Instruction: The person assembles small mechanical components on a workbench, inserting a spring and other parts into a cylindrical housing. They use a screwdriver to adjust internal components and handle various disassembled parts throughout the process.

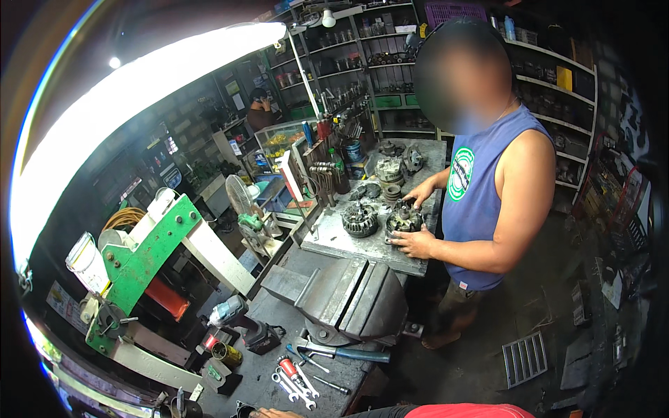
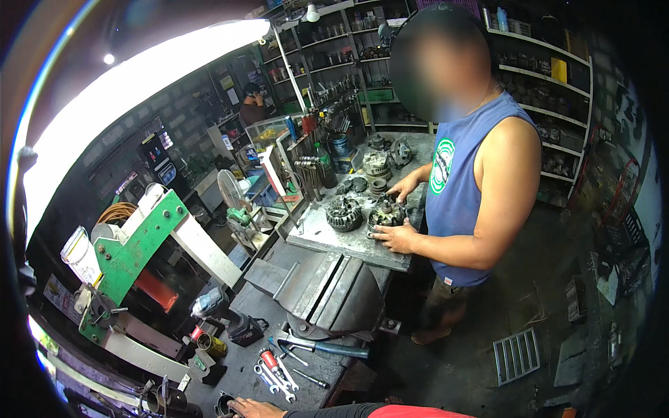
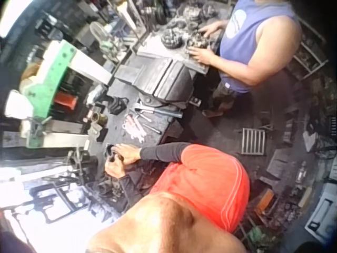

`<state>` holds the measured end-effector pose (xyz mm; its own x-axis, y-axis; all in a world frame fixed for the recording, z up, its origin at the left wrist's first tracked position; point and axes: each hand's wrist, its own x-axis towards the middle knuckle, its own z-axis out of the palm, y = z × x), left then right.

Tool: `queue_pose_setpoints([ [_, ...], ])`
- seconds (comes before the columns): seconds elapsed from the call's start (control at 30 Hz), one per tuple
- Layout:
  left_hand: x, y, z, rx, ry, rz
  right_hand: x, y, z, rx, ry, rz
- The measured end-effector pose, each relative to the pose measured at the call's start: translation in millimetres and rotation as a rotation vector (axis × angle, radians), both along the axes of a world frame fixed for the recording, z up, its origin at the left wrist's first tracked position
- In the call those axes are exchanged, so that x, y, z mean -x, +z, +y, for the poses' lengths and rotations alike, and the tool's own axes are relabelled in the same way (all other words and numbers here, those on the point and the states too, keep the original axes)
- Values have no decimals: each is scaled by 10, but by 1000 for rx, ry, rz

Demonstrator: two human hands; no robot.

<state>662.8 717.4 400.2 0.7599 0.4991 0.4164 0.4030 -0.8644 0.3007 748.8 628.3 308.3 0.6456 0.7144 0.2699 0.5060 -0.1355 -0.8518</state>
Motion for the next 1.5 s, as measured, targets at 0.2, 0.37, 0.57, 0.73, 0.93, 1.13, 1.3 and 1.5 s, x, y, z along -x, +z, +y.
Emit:
queue_pose_setpoints([
  [0.2,6,45,45,49,-158,-66,-18,32,-11,40,5,-21],
  [0.37,-4,-28,32,-85,-107,-153,-10,136,-44,-6,-34,-42],
  [0.57,9,-96,208,48,-104,-39,39,189,-86,-60,-91,-91],
  [0.73,45,-172,197,-36,-120,-172,50,127,14,26,-54,-57],
  [0.93,61,-1,227,135,-169,-49,72,159,-27,3,-59,-45],
  [1.13,25,-58,223,130,-157,-92,85,141,19,-17,-94,-78],
  [1.3,25,-114,138,25,-129,-183,23,47,85,-55,-113,-174],
  [1.5,47,-35,47,145,-145,-209,39,40,101,-94,-139,-173],
])
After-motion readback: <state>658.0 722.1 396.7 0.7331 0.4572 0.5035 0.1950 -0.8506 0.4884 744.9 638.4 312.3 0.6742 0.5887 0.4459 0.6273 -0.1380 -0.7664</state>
